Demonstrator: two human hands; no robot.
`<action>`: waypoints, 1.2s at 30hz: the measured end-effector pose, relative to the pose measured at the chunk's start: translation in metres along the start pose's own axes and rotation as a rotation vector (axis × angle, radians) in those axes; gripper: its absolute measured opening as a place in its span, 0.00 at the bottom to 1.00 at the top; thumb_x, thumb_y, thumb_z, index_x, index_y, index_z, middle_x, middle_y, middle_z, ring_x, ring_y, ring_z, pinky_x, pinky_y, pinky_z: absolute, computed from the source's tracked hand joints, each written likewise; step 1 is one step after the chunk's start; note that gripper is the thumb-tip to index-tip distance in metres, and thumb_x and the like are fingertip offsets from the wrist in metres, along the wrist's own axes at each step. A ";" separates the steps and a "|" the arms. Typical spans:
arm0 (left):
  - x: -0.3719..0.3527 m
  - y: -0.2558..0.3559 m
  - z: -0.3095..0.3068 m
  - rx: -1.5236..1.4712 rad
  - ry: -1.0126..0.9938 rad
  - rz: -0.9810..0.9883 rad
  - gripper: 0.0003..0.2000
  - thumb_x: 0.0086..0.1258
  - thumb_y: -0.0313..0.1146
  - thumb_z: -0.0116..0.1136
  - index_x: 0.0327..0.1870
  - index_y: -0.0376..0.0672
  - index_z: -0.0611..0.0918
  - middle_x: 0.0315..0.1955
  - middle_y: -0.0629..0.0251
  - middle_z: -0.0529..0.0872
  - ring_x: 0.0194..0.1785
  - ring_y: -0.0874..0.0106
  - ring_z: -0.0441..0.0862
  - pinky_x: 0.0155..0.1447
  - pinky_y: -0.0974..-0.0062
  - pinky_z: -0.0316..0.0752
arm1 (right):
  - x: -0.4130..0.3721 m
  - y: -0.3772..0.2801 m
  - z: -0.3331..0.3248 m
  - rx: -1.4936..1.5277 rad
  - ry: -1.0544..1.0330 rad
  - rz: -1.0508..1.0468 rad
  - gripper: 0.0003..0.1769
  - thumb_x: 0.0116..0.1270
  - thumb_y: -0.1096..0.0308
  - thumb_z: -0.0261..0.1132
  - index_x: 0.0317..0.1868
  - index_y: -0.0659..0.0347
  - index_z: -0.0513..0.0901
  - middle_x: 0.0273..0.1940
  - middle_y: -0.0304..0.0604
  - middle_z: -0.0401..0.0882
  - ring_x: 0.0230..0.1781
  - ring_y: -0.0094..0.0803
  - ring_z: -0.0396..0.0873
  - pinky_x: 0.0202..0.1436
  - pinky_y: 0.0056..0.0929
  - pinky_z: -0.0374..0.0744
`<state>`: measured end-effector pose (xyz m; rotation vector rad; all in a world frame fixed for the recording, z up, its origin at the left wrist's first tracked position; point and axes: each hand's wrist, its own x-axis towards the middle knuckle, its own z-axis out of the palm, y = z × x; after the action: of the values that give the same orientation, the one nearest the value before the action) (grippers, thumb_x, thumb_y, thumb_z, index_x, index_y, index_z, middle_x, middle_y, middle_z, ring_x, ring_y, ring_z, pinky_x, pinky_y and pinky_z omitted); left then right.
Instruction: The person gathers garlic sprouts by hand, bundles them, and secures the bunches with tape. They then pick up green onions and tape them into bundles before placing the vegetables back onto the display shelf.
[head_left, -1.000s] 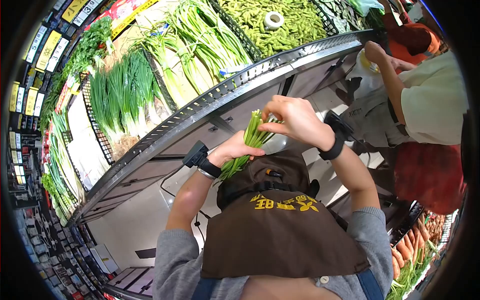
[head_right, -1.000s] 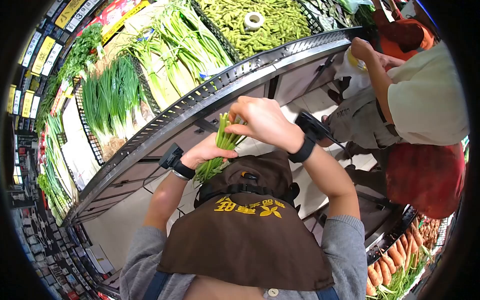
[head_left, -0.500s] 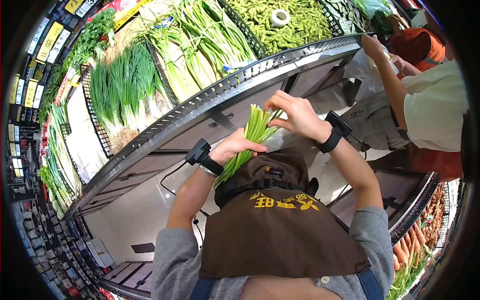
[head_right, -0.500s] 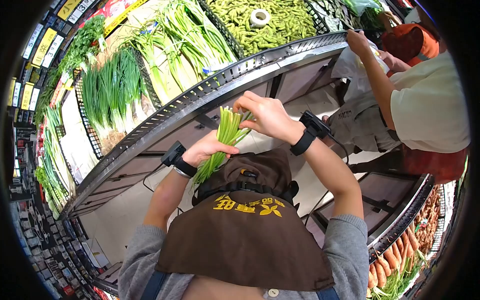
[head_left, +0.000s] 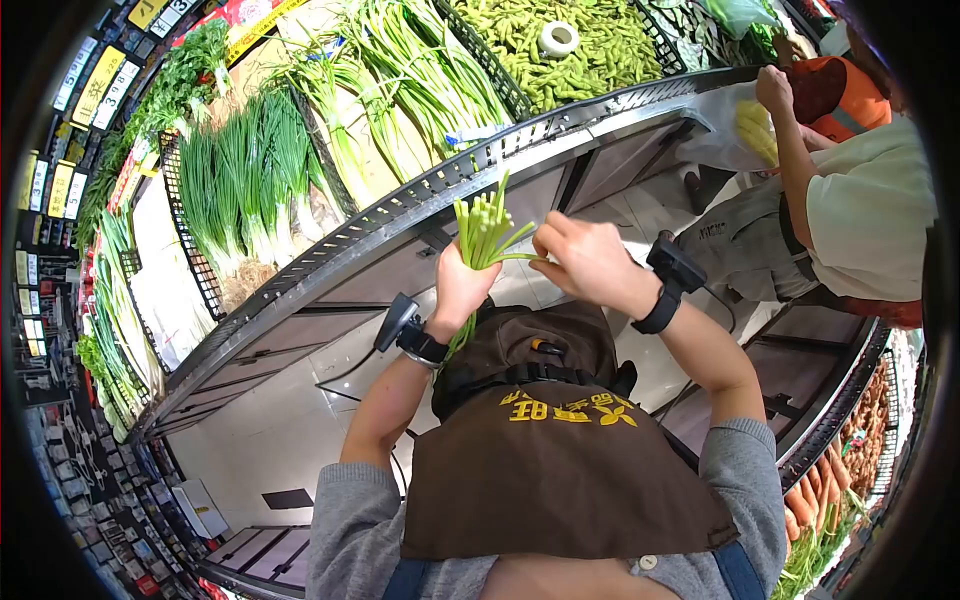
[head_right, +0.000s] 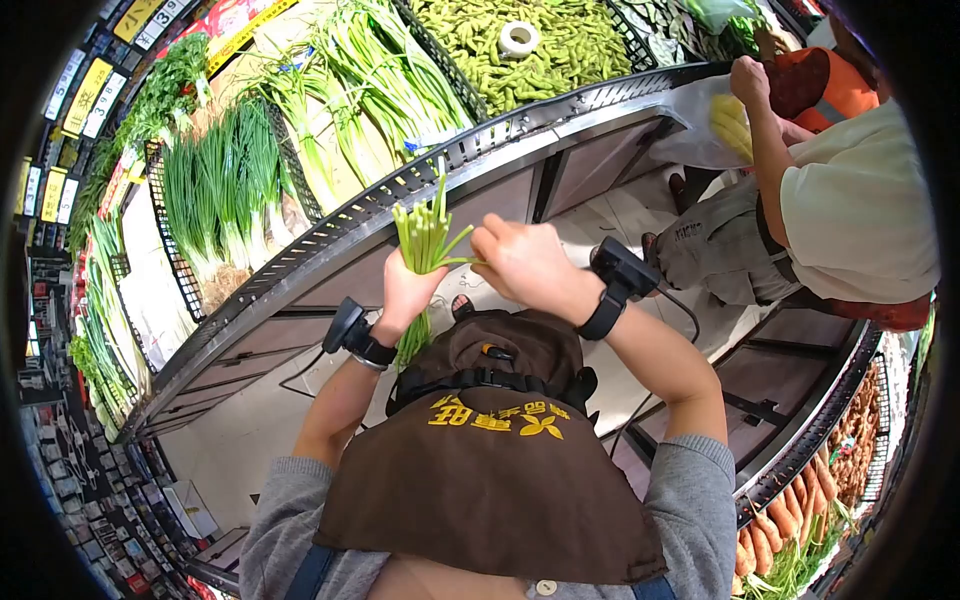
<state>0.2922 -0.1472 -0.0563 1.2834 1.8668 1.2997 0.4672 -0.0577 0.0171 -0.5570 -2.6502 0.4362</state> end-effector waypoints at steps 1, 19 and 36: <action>-0.001 0.000 0.000 0.002 -0.001 0.001 0.15 0.50 0.26 0.64 0.40 0.35 0.77 0.26 0.60 0.84 0.29 0.68 0.82 0.35 0.72 0.75 | -0.002 -0.003 0.005 -0.045 -0.013 -0.001 0.12 0.53 0.64 0.67 0.29 0.58 0.71 0.26 0.40 0.68 0.24 0.37 0.75 0.23 0.34 0.73; 0.000 -0.026 -0.028 -0.180 -0.524 -0.254 0.17 0.54 0.31 0.67 0.42 0.36 0.76 0.30 0.65 0.85 0.31 0.76 0.81 0.36 0.73 0.75 | -0.008 -0.036 -0.054 1.273 -0.356 -0.390 0.09 0.69 0.70 0.51 0.31 0.63 0.73 0.30 0.44 0.72 0.25 0.32 0.70 0.33 0.30 0.71; -0.015 -0.011 -0.031 -0.053 -0.952 0.108 0.23 0.55 0.43 0.68 0.50 0.43 0.78 0.39 0.61 0.82 0.42 0.66 0.78 0.49 0.70 0.72 | 0.026 0.022 -0.009 0.692 -0.724 -0.270 0.19 0.67 0.55 0.57 0.29 0.65 0.78 0.21 0.41 0.73 0.21 0.27 0.72 0.24 0.27 0.66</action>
<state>0.2686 -0.1749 -0.0552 1.5953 1.0836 0.5722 0.4561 -0.0257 0.0245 0.2257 -2.8455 1.6188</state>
